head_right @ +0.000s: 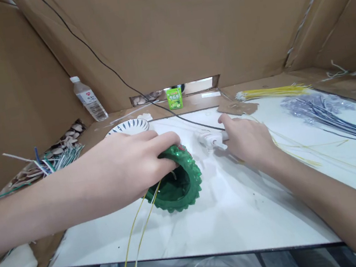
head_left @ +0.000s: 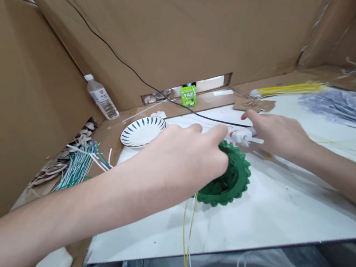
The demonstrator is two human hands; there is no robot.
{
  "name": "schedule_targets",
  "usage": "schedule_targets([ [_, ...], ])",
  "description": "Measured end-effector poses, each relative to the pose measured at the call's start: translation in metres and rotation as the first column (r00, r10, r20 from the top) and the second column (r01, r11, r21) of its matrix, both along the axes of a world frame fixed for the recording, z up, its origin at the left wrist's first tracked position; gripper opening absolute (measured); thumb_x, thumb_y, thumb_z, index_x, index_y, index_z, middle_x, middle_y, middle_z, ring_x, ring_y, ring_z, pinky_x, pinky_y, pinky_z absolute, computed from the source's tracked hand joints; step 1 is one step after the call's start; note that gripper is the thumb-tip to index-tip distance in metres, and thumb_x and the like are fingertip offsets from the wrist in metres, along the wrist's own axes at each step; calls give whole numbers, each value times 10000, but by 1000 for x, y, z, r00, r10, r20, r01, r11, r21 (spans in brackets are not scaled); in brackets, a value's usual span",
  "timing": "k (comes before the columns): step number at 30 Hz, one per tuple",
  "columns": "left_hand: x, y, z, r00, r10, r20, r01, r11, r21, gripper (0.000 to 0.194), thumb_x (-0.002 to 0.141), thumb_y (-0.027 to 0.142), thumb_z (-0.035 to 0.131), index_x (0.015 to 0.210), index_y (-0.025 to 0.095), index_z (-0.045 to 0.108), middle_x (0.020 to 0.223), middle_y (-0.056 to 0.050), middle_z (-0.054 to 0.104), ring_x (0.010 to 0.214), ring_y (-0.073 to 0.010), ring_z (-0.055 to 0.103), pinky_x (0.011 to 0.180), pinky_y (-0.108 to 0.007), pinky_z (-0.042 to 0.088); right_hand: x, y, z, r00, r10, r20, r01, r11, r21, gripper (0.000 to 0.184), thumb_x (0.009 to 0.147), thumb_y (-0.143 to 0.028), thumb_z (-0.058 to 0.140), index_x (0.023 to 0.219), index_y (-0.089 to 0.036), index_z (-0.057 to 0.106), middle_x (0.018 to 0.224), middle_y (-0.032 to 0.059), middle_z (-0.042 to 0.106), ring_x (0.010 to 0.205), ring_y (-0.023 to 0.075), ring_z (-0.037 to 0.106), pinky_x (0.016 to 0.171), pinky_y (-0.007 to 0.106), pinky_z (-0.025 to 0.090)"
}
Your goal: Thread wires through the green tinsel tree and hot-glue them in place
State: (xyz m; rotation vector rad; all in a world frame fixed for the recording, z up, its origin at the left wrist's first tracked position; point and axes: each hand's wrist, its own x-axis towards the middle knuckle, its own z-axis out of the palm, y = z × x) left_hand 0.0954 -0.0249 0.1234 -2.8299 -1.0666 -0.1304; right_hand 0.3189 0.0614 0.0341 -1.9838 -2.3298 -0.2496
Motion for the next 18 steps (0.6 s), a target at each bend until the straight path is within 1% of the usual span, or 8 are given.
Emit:
schedule_targets([
  [3,3,3,0,999,-16,49,18,998,-52,250,748,106,488,506,161,523,767,-61,603,751,-174,585,616,-280,424,0,2,-2,1000,-20,16,20,1000,-12,412,813,-297,402,1219,-234,374,1060,81,623,929,267,564,524,277,244],
  [6,3,9,0,997,-8,82,16,995,-100,272,751,126,513,482,154,489,728,-56,596,787,-184,601,650,-284,434,2,4,-5,999,-26,29,26,999,23,439,781,-296,415,1216,-243,387,1074,89,619,911,282,565,524,277,241],
  [8,2,14,0,992,6,123,10,992,-127,268,743,124,528,480,149,479,723,-46,593,803,-189,613,672,-286,438,4,6,-8,1000,-11,21,10,999,47,466,753,-297,440,1213,-233,398,1085,110,612,891,297,565,521,279,232],
  [10,1,18,0,980,20,200,13,987,-161,249,740,130,534,496,146,484,769,-33,602,823,-191,626,690,-285,443,5,7,-10,1000,26,7,-26,998,62,487,733,-278,453,1213,-218,408,1082,134,608,872,303,566,520,282,228],
  [12,0,20,2,965,43,258,6,982,-187,203,746,142,525,544,149,512,872,-19,616,841,-185,638,692,-273,450,4,7,-10,999,38,0,-38,997,69,486,727,-267,453,1210,-222,417,1068,134,610,863,298,566,521,282,225],
  [15,1,21,4,955,71,287,-16,982,-187,122,743,97,498,659,167,553,1009,17,610,860,-160,645,681,-236,451,5,6,-4,1000,12,-19,-10,996,92,446,749,-303,457,1193,-263,435,1033,95,625,871,278,569,529,272,235],
  [16,2,21,5,959,63,277,-16,985,-169,137,731,63,490,697,177,559,1029,32,606,867,-151,643,681,-223,447,6,4,1,999,-15,-36,19,992,125,415,763,-334,458,1174,-278,450,1009,84,632,869,276,570,536,271,243],
  [18,2,22,7,977,31,210,-10,995,-101,219,695,-3,479,757,192,557,1024,52,599,871,-140,636,680,-206,438,14,0,11,996,-51,-67,63,979,196,374,805,-414,435,1146,-268,476,978,103,629,871,292,564,560,282,268],
])
